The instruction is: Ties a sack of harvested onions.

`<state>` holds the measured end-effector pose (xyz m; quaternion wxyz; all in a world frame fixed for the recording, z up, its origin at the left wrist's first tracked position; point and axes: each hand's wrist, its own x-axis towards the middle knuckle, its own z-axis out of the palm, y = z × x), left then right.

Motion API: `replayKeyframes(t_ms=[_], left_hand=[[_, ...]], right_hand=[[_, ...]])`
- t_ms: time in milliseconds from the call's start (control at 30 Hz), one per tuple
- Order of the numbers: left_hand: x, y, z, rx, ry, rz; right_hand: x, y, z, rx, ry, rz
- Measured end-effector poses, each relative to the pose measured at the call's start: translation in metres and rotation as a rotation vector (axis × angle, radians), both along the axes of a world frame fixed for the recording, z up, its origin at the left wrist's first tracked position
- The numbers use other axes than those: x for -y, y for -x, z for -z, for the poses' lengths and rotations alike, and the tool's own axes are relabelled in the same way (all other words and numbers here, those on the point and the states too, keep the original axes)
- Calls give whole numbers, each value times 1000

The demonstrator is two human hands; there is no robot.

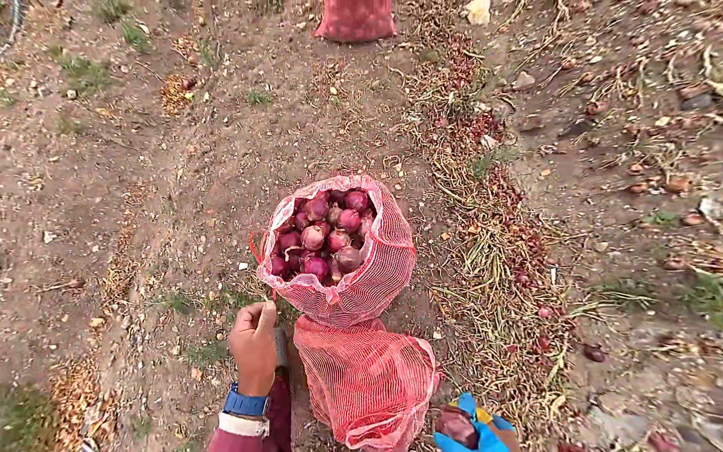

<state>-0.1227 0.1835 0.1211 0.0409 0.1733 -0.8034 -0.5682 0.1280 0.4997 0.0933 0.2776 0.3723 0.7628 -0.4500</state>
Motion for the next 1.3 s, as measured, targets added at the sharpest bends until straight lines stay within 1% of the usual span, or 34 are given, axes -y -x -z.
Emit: replayKeyframes(t_ms=[33, 100, 133, 200, 233, 267, 300, 333, 367, 400, 433, 467, 533, 600, 667, 733, 767, 800, 833, 900, 933, 967, 1033, 1100, 1167, 1233, 1300], left_hand=[[6, 28, -15, -52, 119, 12], [15, 88, -29, -72, 377, 148], [16, 116, -30, -36, 491, 254], [15, 164, -22, 83, 664, 495], [14, 186, -17, 152, 715, 622], [16, 203, -13, 229, 745, 747], [19, 218, -12, 319, 750, 857], [25, 231, -11, 389, 718, 931], [33, 241, -11, 419, 658, 961], [43, 247, -12, 407, 590, 945], [49, 254, -13, 410, 509, 908], [55, 261, -11, 407, 422, 877], [59, 264, -6, 421, 262, 835], [56, 265, -3, 435, 116, 771], [53, 265, -1, 463, -2, 672], [50, 263, -4, 523, -152, 605], [51, 263, -8, 560, -226, 582], [53, 264, -12, 590, -286, 571], [56, 266, -17, 602, -345, 562], [64, 270, -33, 617, -434, 569], [67, 273, -40, 613, -450, 590], [69, 275, -46, 600, -451, 631], [70, 275, -57, 553, -404, 759], [68, 273, -64, 469, -316, 891], [71, 271, -65, 389, -253, 972], [81, 268, -64, 346, -279, 982], [97, 268, -64, 340, -346, 957]], right_hand=[[6, 22, -9, -28, -18, -1], [27, 79, -33, -132, -31, 2], [42, 110, -52, -184, -2, 1], [79, 175, -85, -345, 25, -6], [98, 211, -99, -428, -5, -17], [115, 246, -114, -464, -81, -37], [129, 284, -134, -385, -183, -101], [138, 329, -165, -114, -190, -245], [150, 366, -170, 96, -221, -390], [172, 367, -112, -236, -561, -373], [183, 383, -69, -348, -653, -382], [191, 403, -46, -332, -637, -423], [206, 435, -28, -253, -582, -506], [216, 461, -28, -212, -575, -572], [221, 473, -29, -195, -545, -650], [211, 474, -34, -197, -400, -635], [201, 469, -38, -196, -278, -554], [186, 464, -42, -200, -138, -415], [170, 461, -48, -206, -64, -284], [136, 458, -69, -235, -79, -54], [120, 459, -73, -258, -134, 34], [105, 460, -70, -278, -185, 101], [78, 463, -54, -258, -242, 171], [60, 470, -32, -205, -309, 191], [47, 479, -22, -151, -303, 173], [42, 479, -19, -149, -260, 134], [42, 473, -24, -166, -252, 7]])
